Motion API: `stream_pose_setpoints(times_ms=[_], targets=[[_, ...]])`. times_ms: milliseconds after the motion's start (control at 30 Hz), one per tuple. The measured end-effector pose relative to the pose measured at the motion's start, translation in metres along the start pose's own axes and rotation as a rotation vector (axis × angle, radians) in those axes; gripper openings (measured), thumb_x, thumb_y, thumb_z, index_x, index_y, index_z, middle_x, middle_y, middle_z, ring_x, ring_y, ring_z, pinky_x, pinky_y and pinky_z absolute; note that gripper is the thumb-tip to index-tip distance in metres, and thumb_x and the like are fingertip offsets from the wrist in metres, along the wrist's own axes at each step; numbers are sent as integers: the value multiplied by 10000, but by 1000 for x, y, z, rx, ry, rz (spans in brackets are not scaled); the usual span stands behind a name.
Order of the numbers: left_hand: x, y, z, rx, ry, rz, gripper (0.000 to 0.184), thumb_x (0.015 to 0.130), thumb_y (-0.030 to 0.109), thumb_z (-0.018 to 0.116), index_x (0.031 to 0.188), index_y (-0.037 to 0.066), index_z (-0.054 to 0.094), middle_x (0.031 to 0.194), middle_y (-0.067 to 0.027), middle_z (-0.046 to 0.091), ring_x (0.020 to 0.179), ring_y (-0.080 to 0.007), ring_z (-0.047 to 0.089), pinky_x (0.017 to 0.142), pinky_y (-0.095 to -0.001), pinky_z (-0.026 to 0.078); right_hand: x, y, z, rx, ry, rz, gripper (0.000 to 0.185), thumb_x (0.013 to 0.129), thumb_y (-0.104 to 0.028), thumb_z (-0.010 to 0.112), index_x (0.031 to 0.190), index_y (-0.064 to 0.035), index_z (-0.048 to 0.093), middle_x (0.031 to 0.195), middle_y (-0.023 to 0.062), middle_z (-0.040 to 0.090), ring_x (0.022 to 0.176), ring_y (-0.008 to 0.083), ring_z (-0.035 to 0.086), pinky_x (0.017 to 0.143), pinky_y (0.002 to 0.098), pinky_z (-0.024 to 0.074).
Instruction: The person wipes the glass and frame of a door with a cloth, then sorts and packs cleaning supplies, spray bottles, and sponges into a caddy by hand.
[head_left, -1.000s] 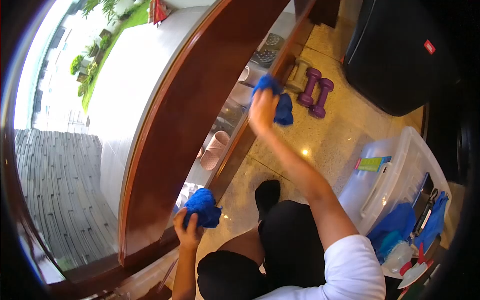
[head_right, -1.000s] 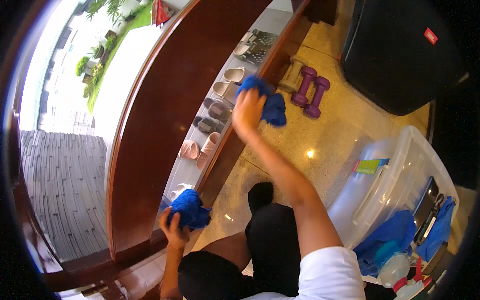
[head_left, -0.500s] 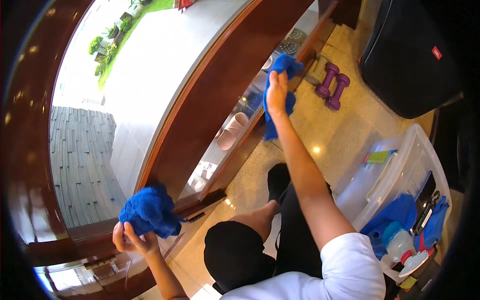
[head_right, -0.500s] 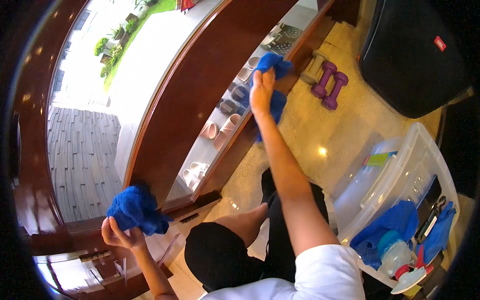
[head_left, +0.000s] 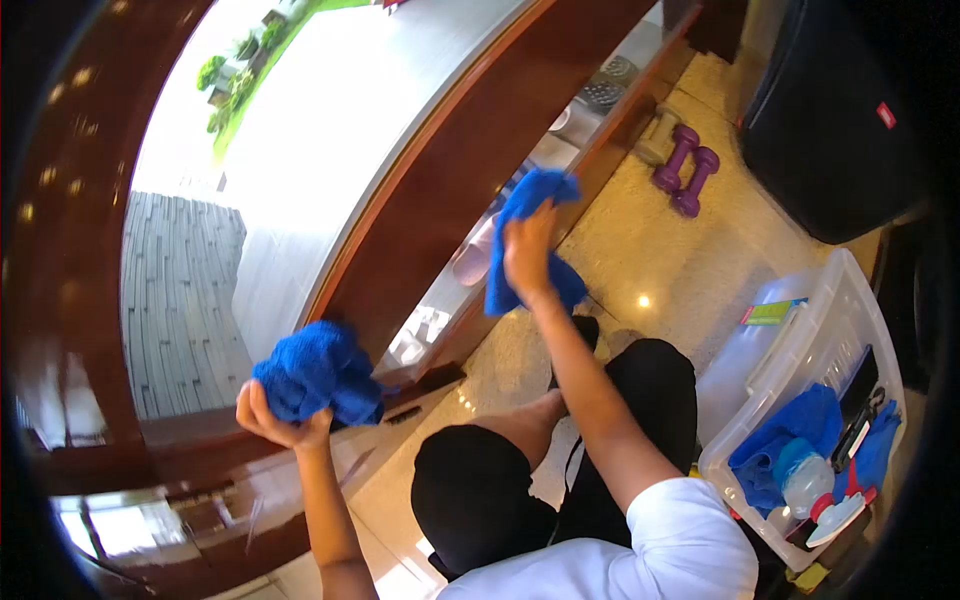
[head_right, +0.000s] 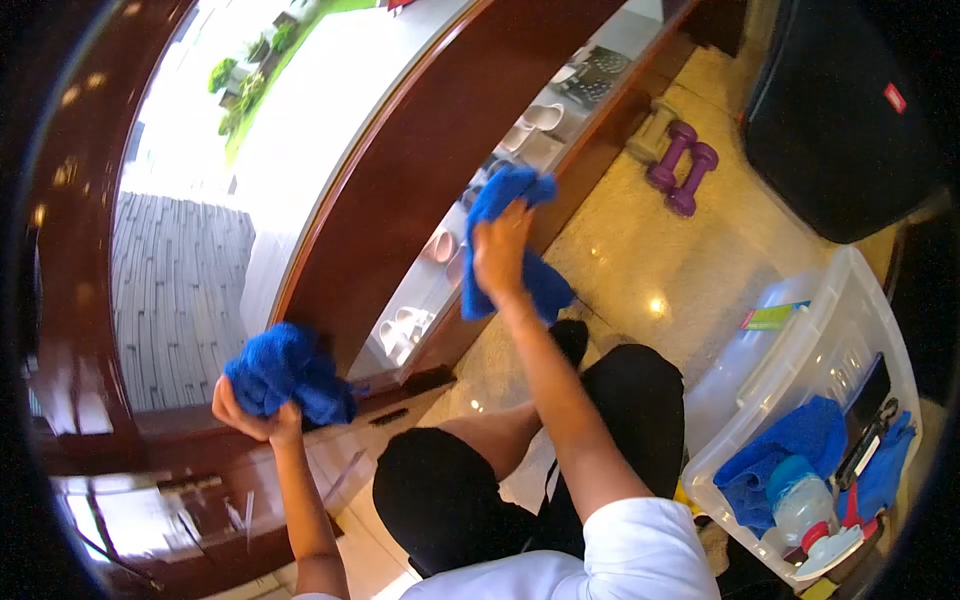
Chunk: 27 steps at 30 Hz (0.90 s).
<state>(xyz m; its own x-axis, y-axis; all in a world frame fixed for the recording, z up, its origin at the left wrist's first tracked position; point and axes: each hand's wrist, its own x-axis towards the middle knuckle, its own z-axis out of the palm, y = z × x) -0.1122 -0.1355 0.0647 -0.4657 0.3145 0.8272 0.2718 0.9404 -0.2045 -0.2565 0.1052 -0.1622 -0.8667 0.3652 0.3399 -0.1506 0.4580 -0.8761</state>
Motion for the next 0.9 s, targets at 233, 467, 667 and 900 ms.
stream_pose_setpoints(times_ms=[233, 467, 667, 900], targets=[[11, 4, 0, -120, -65, 70, 647, 722, 425, 650, 1205, 39, 459, 1039, -160, 445, 934, -307, 465, 803, -416, 389, -40, -4, 50, 168, 363, 284, 372, 911, -234, 355, 1084, 68, 486, 1149, 281, 458, 1158, 402, 355, 957, 466, 277], [12, -3, 1, -183, -77, 152, 600, 746, 345, 644, 1218, 39, 434, 1024, -144, 444, 861, -284, 477, 746, -390, 392, -177, -61, 54, 269, -46, 336, 148, 814, -121, 549, 880, 12, 551, 911, 212, 471, 877, 340, 473, 812, 381, 384], [11, 0, 1, -143, -46, 142, 635, 741, 427, 644, 1194, 24, 456, 1009, -148, 458, 850, -286, 497, 735, -395, 400, -43, -55, 8, 686, 435, 512, 241, 922, -178, 398, 939, 47, 483, 1068, 203, 467, 979, 296, 428, 880, 372, 312], [9, -1, 5, -113, -27, 124, 728, 716, 547, 624, 1182, 14, 457, 1022, -144, 445, 872, -283, 489, 741, -393, 397, -158, -150, 56, 428, 62, 180, 529, 869, -227, 477, 1236, 91, 265, 1332, 364, 166, 1204, 525, 191, 1008, 586, 75]])
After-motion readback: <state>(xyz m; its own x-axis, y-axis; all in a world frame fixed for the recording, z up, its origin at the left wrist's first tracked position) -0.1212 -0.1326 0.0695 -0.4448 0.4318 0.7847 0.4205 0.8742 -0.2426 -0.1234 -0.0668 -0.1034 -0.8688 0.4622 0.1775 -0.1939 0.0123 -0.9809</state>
